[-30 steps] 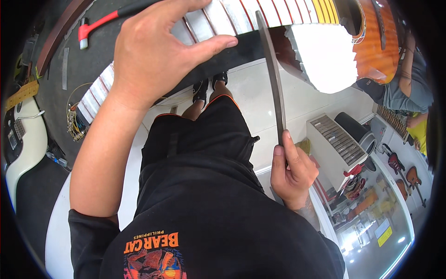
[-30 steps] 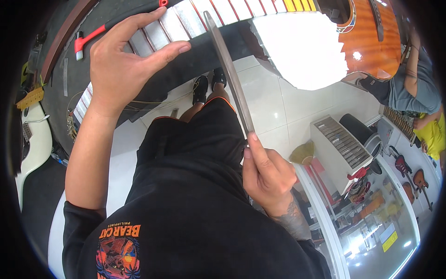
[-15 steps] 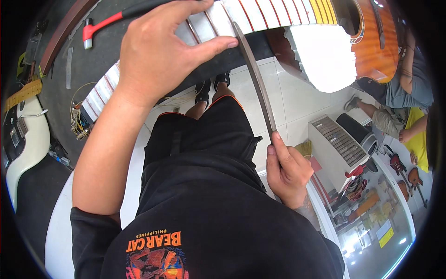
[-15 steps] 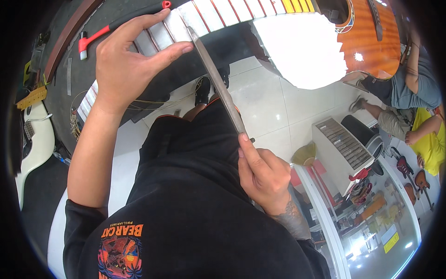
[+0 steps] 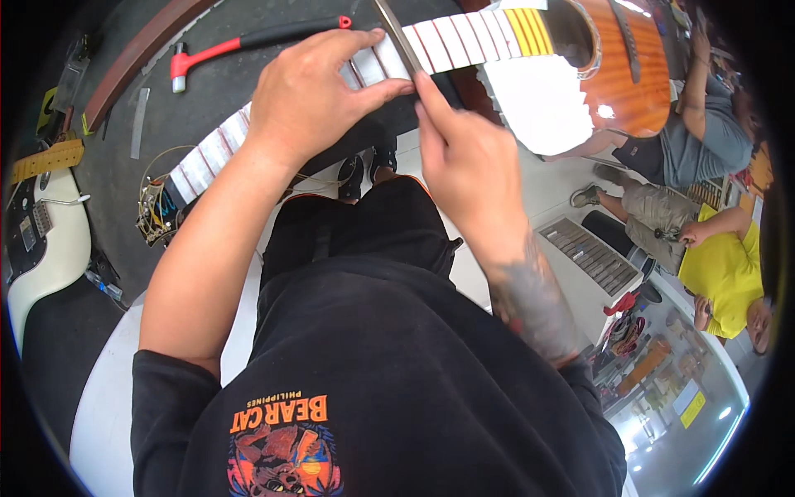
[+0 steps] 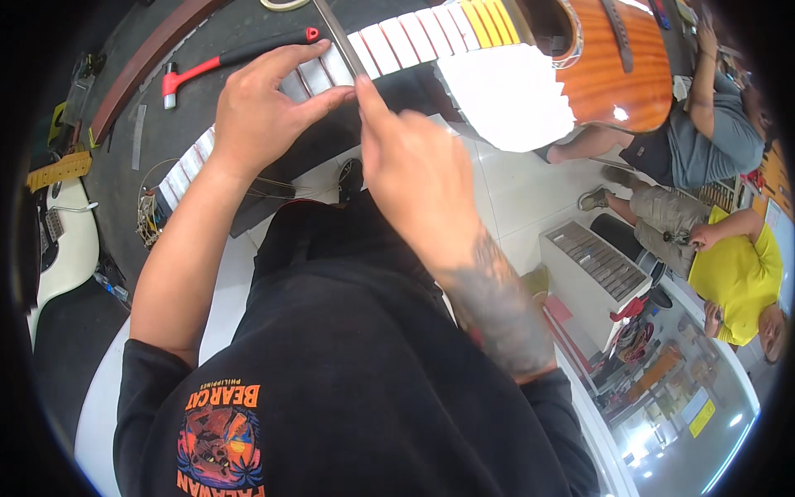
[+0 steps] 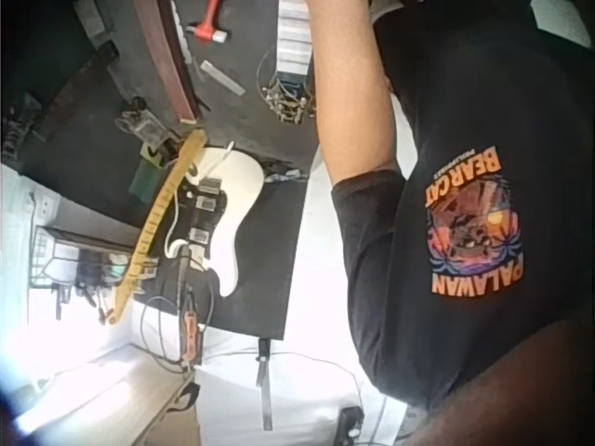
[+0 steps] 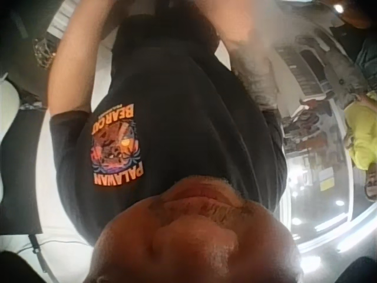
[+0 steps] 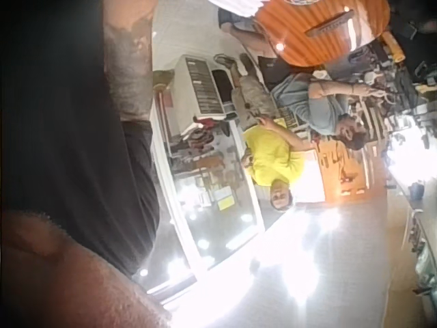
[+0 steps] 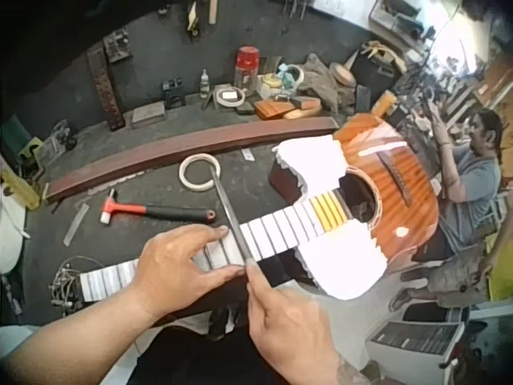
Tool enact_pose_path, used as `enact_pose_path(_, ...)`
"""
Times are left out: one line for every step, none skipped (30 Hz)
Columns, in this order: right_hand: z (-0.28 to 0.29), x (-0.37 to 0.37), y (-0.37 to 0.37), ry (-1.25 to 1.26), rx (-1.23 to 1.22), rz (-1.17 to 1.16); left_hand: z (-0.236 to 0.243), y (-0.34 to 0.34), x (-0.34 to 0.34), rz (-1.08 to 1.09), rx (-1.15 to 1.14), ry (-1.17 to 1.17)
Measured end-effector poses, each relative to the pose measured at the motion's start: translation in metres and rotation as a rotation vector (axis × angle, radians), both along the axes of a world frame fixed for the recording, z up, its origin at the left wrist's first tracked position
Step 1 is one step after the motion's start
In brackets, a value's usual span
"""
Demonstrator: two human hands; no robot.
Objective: The person uses a file to smooth the frets on a guitar neck. The tool is moved back and forth along the metal frets while the neck is held steady.
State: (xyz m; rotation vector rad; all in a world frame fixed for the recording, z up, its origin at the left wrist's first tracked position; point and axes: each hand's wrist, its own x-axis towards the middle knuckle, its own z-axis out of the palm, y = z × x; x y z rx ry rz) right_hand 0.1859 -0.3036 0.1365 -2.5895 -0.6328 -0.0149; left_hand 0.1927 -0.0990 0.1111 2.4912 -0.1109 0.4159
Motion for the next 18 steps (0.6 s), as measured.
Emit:
enact_pose_path(-0.004,0.015,0.004,-0.025,0.060,0.030,-0.001,-0.001,0.004,0.005,-0.007,0.009)
enact_pose_path(-0.003,0.018,0.005,-0.041,0.121,0.062,-0.002,-0.002,0.004,0.011,-0.013,0.027)
enact_pose_path(0.003,0.015,0.002,-0.057,0.118,0.055,-0.002,-0.004,0.004,0.003,-0.015,0.012)
enact_pose_path(0.006,0.010,-0.003,-0.083,0.151,0.019,-0.003,-0.006,0.005,-0.008,-0.038,0.017)
enact_pose_path(0.010,0.009,-0.007,-0.121,0.194,-0.008,-0.001,-0.007,0.009,-0.010,-0.052,0.011)
enact_pose_path(0.016,0.005,-0.015,-0.150,0.198,-0.010,0.004,-0.008,0.013,-0.016,-0.048,-0.018)
enact_pose_path(0.019,-0.009,-0.024,-0.103,0.225,-0.034,0.006,-0.008,0.010,-0.009,-0.039,0.039)
enact_pose_path(0.021,-0.019,-0.034,-0.064,0.255,-0.056,0.008,-0.008,0.011,-0.001,-0.026,0.087)
enact_pose_path(0.026,-0.029,-0.045,-0.089,0.264,-0.057,0.008,-0.008,0.010,-0.015,-0.035,0.106)
enact_pose_path(0.024,-0.042,-0.054,0.013,0.228,-0.094,0.006,-0.005,0.008,-0.015,-0.019,0.091)
enact_pose_path(0.026,-0.057,-0.064,0.115,0.187,-0.135,0.007,-0.005,0.007,-0.011,-0.016,0.107)
enact_pose_path(0.026,-0.069,-0.073,0.101,0.200,-0.137,0.008,-0.005,0.005,-0.005,-0.013,0.124)
enact_pose_path(0.021,-0.077,-0.080,0.079,0.177,-0.135,0.009,-0.007,0.003,0.000,0.004,0.148)
enact_pose_path(0.022,-0.083,-0.086,0.054,0.152,-0.134,0.012,-0.009,0.003,-0.005,0.017,0.130)
enact_pose_path(0.023,-0.087,-0.090,0.081,0.155,-0.156,0.013,-0.009,0.004,0.000,0.007,0.146)
enact_pose_path(0.022,-0.089,-0.094,0.073,0.170,-0.158,0.015,-0.010,0.004,0.005,-0.001,0.168)
enact_pose_path(0.020,-0.090,-0.098,0.078,0.158,-0.141,0.016,-0.011,0.005,0.000,0.025,0.173)
enact_pose_path(0.018,-0.089,-0.102,0.086,0.147,-0.123,0.015,-0.013,0.004,0.002,0.041,0.172)
